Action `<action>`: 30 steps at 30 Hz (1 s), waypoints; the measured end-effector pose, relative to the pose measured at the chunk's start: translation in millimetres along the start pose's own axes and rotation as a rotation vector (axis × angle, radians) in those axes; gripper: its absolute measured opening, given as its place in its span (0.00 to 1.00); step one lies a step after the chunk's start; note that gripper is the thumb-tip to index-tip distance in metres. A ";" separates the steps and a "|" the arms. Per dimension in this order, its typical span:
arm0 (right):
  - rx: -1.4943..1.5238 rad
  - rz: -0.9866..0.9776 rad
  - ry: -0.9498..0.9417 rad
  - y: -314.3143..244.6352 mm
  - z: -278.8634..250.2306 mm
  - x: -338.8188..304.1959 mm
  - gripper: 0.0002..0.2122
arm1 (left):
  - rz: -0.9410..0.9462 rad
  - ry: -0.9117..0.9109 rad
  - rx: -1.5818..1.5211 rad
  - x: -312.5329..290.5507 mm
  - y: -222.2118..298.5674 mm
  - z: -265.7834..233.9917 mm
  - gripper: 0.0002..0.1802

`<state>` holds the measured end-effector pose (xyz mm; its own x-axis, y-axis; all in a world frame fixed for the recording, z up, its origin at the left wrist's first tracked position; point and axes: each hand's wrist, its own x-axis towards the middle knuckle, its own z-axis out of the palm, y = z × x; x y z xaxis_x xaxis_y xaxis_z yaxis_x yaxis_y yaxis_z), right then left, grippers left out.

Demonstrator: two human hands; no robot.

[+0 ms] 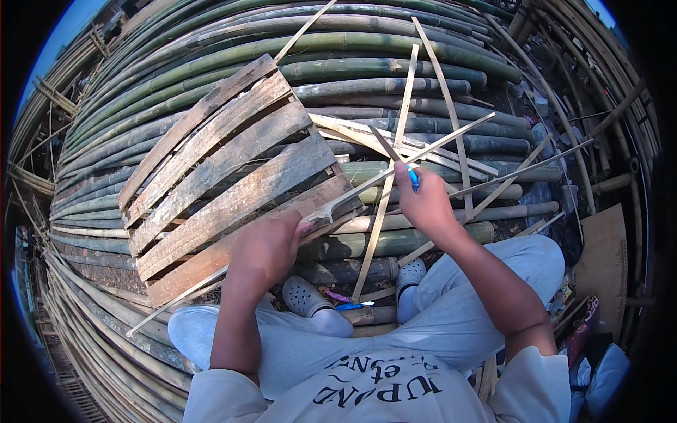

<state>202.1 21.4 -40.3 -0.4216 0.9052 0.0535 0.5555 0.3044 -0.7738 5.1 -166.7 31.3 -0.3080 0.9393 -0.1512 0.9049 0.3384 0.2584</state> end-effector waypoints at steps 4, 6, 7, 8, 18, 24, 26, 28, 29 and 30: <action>0.417 0.467 -0.062 -10.3 -14.9 17.5 0.23 | 0.026 -0.023 -0.044 0.0 -12.8 -1.5 0.15; 0.497 0.494 -0.057 -7.2 -10.7 22.3 0.21 | 0.129 0.064 -0.017 0.6 -14.6 -3.4 0.11; 0.577 0.521 -0.049 -5.9 -9.4 24.0 0.20 | 0.129 0.063 -0.016 0.4 -12.5 -6.3 0.11; 0.609 0.507 -0.051 -4.9 -10.3 24.8 0.18 | 0.138 0.119 -0.098 -0.1 -7.5 -10.6 0.10; 0.555 0.435 -0.050 -20.0 -15.4 25.7 0.17 | 0.405 0.369 -0.056 29.8 -0.8 19.0 0.20; 0.417 0.391 -0.017 -21.4 -27.9 34.6 0.17 | 0.461 0.411 -0.019 36.5 -7.9 26.4 0.18; 0.450 0.352 0.068 -10.5 -27.3 39.3 0.18 | 0.447 0.406 -0.035 35.7 -5.1 26.2 0.19; 0.409 0.342 0.083 -5.7 -32.2 44.6 0.18 | 0.426 0.398 -0.049 36.9 -5.0 28.4 0.19; 0.369 0.330 0.097 -3.4 -34.4 46.7 0.18 | 0.416 0.398 -0.054 38.9 -5.1 31.2 0.20; 0.375 0.324 0.095 -2.3 -36.1 47.7 0.19 | 0.404 0.399 -0.058 40.0 -3.7 31.6 0.21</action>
<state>206.5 74.6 -13.2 -0.1938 0.9638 -0.1831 0.3441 -0.1080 -0.9327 -1.3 -132.2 -5.9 -0.0382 0.9397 0.3397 0.9597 -0.0602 0.2744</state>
